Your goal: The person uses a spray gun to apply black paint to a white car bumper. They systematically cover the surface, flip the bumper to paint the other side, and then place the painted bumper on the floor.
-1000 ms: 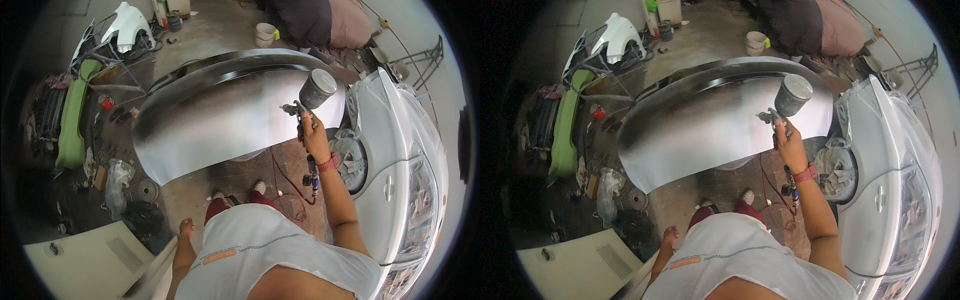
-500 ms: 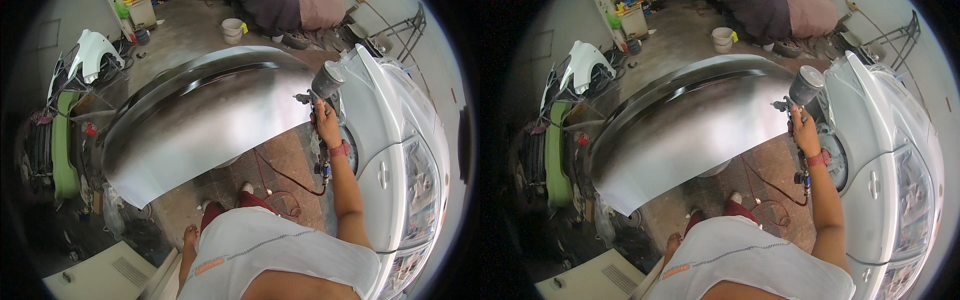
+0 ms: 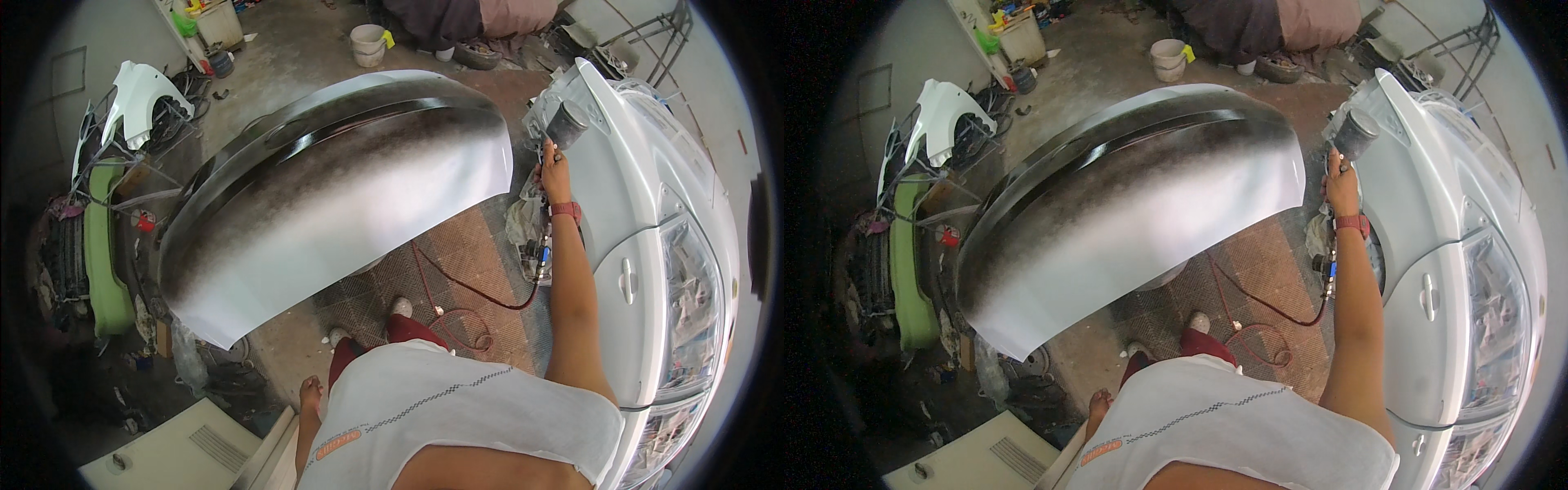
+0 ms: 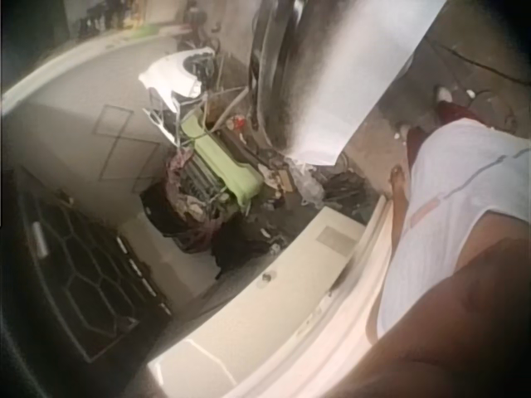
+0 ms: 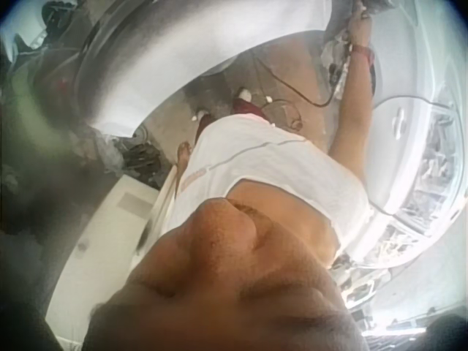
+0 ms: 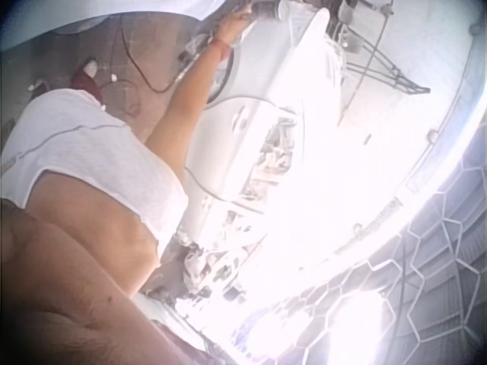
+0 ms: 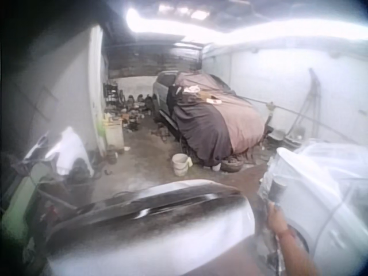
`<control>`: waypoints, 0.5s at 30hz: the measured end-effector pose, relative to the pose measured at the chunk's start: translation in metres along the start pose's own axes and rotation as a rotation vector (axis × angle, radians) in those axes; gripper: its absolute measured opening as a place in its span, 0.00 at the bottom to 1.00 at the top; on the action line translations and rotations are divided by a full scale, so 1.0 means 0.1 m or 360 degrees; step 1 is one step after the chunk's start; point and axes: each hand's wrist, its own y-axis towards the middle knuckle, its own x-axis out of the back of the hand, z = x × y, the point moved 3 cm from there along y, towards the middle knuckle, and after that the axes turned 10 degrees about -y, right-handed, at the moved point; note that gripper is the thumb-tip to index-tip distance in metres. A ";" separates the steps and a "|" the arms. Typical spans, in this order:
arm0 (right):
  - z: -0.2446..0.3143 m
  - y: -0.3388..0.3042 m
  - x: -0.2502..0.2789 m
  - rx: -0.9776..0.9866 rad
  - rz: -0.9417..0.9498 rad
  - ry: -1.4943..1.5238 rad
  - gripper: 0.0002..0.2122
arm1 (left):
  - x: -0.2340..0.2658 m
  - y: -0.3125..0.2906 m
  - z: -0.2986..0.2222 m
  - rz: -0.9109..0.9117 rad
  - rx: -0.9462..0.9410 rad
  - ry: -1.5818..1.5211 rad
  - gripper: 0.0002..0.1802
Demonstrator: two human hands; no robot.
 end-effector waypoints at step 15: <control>1.01 -2.49 -0.91 0.0251 0.0588 0.0228 0.20 | 0.46 0.24 0.03 0.0069 -0.0030 0.0015 0.25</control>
